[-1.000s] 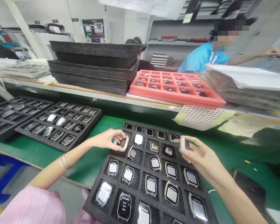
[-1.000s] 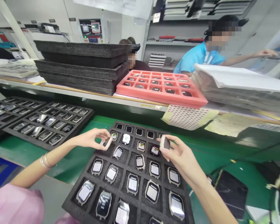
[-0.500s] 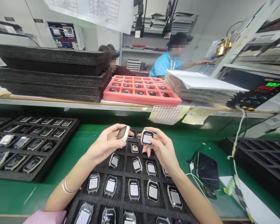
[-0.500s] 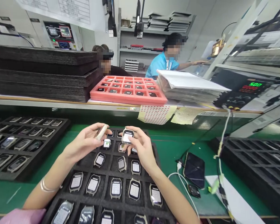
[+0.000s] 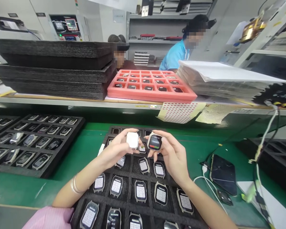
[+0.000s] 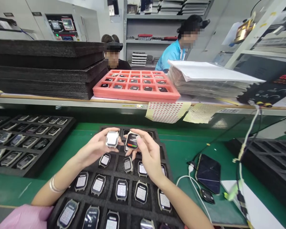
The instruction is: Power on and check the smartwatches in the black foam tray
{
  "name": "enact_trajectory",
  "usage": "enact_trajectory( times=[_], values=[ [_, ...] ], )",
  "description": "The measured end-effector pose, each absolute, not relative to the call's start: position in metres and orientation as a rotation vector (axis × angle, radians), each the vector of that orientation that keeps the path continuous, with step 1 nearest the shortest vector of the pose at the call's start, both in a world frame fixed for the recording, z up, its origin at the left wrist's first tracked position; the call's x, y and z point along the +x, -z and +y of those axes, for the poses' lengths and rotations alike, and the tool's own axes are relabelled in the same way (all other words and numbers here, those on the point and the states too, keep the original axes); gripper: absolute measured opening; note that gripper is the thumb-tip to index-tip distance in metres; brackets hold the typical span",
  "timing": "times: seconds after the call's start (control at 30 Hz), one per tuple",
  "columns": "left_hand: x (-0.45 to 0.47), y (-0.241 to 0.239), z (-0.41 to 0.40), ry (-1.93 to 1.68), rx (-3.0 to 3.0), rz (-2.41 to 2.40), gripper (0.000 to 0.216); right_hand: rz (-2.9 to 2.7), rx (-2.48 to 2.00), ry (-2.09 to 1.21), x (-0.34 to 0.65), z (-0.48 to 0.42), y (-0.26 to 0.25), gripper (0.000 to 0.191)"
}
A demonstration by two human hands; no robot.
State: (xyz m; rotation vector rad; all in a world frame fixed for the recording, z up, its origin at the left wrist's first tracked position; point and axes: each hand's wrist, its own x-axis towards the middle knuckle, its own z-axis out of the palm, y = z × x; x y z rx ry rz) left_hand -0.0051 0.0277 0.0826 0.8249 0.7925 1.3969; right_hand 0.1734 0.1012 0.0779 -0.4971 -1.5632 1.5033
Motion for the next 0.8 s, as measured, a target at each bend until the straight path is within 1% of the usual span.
enact_trajectory(
  times=[0.1,0.23,0.37,0.5,0.6,0.7,0.8],
  values=[
    [-0.001,-0.085,0.025,-1.417,0.822,0.682,0.044,-1.552,-0.503,-1.467,0.176,0.098,-0.078,0.024],
    [0.005,-0.085,0.022,-1.476,0.908,0.717,0.024,-1.542,-0.506,-1.402,0.179,0.092,-0.077,0.023],
    [0.006,-0.082,0.020,-1.503,1.000,0.706,0.020,-1.559,-0.472,-1.394,0.181,0.085,-0.076,0.022],
    [0.005,-0.086,0.018,-1.514,0.964,0.653,0.022,-1.573,-0.455,-1.409,0.183,0.082,-0.079,0.024],
    [0.006,-0.090,0.013,-1.506,0.925,0.628,0.027,-1.603,-0.465,-1.447,0.185,0.081,-0.085,0.028],
    [0.007,-0.092,0.007,-1.480,0.937,0.617,0.035,-1.624,-0.521,-1.403,0.185,0.081,-0.091,0.033],
    [0.009,-0.092,0.001,-1.435,0.974,0.618,0.039,-1.614,-0.588,-1.330,0.185,0.080,-0.094,0.029]
  ],
)
